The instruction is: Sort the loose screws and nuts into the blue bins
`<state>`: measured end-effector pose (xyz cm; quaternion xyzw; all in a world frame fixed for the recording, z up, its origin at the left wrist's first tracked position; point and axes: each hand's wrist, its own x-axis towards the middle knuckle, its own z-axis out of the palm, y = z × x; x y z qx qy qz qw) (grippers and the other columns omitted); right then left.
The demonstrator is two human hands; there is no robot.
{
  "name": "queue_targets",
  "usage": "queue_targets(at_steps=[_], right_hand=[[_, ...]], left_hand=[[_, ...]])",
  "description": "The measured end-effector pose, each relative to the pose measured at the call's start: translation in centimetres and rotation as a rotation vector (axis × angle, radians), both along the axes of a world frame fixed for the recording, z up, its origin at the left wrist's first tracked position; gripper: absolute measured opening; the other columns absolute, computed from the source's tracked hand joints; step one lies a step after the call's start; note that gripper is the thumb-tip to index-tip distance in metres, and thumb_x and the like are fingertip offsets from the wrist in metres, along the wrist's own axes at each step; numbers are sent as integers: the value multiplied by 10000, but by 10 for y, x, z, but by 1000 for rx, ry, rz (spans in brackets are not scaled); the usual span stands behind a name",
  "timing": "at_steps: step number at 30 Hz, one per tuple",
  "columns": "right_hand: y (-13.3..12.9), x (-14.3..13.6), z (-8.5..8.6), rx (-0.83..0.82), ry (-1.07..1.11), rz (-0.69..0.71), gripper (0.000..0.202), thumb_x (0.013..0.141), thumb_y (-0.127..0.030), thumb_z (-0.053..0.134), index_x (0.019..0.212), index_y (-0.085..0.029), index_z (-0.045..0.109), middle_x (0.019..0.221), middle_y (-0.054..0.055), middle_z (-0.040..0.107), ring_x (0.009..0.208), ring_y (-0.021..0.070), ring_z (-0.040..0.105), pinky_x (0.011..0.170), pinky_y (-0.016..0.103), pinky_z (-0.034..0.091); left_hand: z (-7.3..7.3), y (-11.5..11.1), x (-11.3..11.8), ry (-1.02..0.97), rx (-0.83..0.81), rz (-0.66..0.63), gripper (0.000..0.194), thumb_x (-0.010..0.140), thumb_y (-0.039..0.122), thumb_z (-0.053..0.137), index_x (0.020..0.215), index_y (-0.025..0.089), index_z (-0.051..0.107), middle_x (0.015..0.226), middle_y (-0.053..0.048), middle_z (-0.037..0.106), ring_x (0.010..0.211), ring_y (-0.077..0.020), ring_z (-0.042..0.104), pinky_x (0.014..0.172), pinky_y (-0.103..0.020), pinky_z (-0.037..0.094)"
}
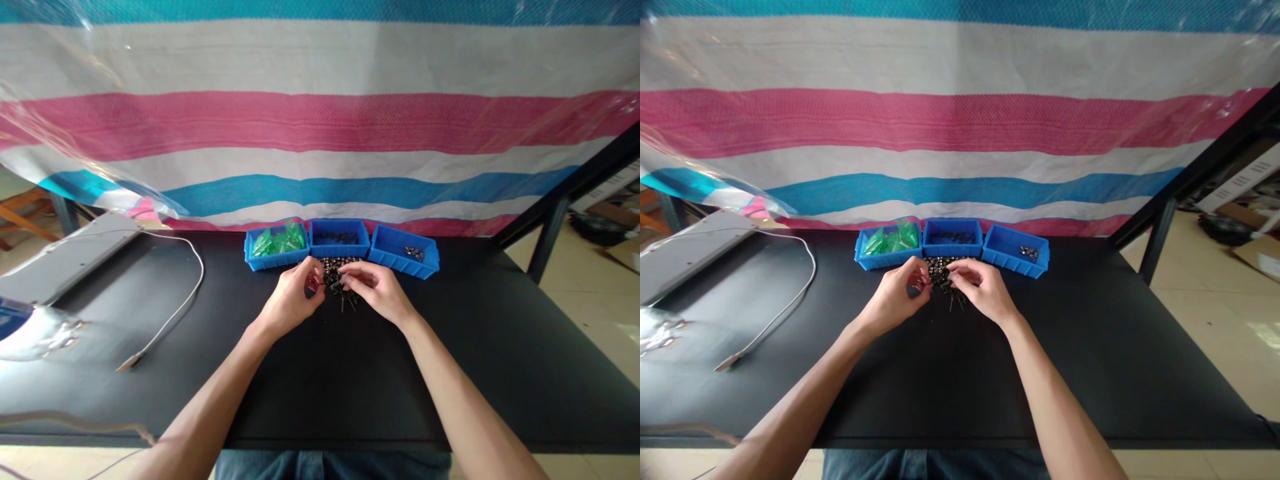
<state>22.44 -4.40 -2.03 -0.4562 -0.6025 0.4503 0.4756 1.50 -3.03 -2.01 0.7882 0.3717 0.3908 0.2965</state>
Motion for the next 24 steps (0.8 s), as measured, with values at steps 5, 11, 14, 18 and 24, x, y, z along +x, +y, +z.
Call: queue_targets(at_steps=[5, 11, 14, 18, 24], right_hand=[[-2, -2, -3, 17, -107, 52, 256, 835, -372, 755, 1012, -186, 759, 946, 79, 787, 821, 236, 758, 787, 367, 602], [-3, -4, -1, -36, -23, 86, 301, 780, -382, 819, 999, -180, 774, 923, 81, 793, 771, 237, 765, 764, 382, 622], [-4, -6, 1, -49, 23, 105, 342, 759, -378, 838, 1034, -183, 775, 910, 73, 795, 755, 227, 762, 749, 372, 627], [-5, -7, 2, -57, 16, 143, 301, 771, -397, 825, 976, -178, 796, 867, 73, 795, 742, 234, 764, 720, 367, 624], [-6, -8, 2, -103, 40, 155, 323, 760, -415, 836, 966, -170, 800, 819, 78, 796, 772, 256, 776, 758, 387, 619]], left_hand=[[4, 0, 2, -175, -61, -7, 276, 784, 92, 629, 1013, 206, 526, 869, 4, 647, 770, -126, 674, 723, -244, 566], [5, 0, 1, -163, -10, 52, 279, 793, 109, 640, 1031, 206, 529, 862, 5, 647, 747, -122, 684, 697, -234, 572], [4, -1, 1, -106, 27, 70, 307, 791, 102, 643, 1051, 213, 523, 864, 11, 654, 745, -118, 679, 705, -232, 573], [3, -2, 1, -74, 55, 49, 330, 790, 71, 635, 1061, 217, 515, 872, 22, 663, 738, -106, 673, 709, -220, 560], [2, -3, 2, -50, 81, 48, 330, 787, 53, 639, 1046, 217, 516, 868, 33, 664, 723, -97, 661, 693, -207, 542]])
